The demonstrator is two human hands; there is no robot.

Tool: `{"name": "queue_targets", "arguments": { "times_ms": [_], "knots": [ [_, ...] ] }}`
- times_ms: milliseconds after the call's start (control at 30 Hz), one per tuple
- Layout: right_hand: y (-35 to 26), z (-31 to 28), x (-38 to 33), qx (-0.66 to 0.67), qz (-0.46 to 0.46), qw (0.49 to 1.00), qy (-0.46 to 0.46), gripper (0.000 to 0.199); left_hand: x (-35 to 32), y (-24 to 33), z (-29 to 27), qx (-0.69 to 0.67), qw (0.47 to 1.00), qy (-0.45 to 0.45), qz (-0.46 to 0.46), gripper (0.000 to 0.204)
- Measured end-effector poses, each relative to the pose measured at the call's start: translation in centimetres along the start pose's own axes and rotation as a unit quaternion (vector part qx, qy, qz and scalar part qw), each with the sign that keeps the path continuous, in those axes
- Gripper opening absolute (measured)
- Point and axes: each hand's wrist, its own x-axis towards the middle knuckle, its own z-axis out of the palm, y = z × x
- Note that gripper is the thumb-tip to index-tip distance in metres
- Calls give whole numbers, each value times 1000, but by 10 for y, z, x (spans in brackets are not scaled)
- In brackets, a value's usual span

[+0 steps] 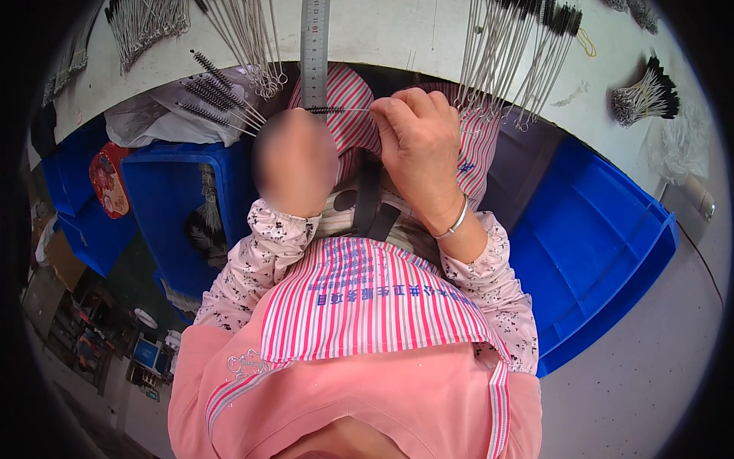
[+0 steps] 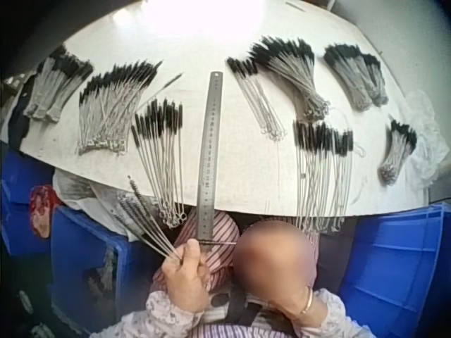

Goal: The person gathers bundles of metal pipe cleaning brushes from a table and a blue bin. They align the brushes by hand, measure them against a ruler, and secure them into neat bundles using rubber bands.

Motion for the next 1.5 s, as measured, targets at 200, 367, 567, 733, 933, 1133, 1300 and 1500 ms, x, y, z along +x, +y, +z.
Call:
{"name": "queue_targets", "arguments": {
  "times_ms": [200, 367, 567, 733, 933, 1133, 1300, 1500],
  "knots": [
    [0, -1, 0, -1, -2, 1000, 1, 9, 1, 0, 1, -5, 1000, -3, -3, 32],
    [-8, -12, 4, 19, 18, 1000, -13, 9, -2, 4, 1, 28, 999, 31, -18, 33],
    [-4, -40, 6, 64, 95, 989, 91, 14, 1, 5, -1, -9, 1000, -8, -18, 37],
    [38, -77, 11, -18, 201, 948, 246, 9, 0, 6, 0, -5, 1000, -9, -17, 36],
    [92, -99, 12, -102, 286, 920, 247, 12, -1, 4, -1, -4, 1000, -13, -18, 35],
    [94, -95, 22, -131, 329, 917, 183, 16, -3, 6, 1, 0, 1000, -16, -17, 34],
    [97, -100, 28, -131, 373, 908, 137, 19, -2, 4, -2, -4, 999, -34, -18, 35],
    [103, -101, 25, -111, 362, 913, 152, 21, -4, 6, 3, -7, 999, -34, -19, 36]
  ]
}}
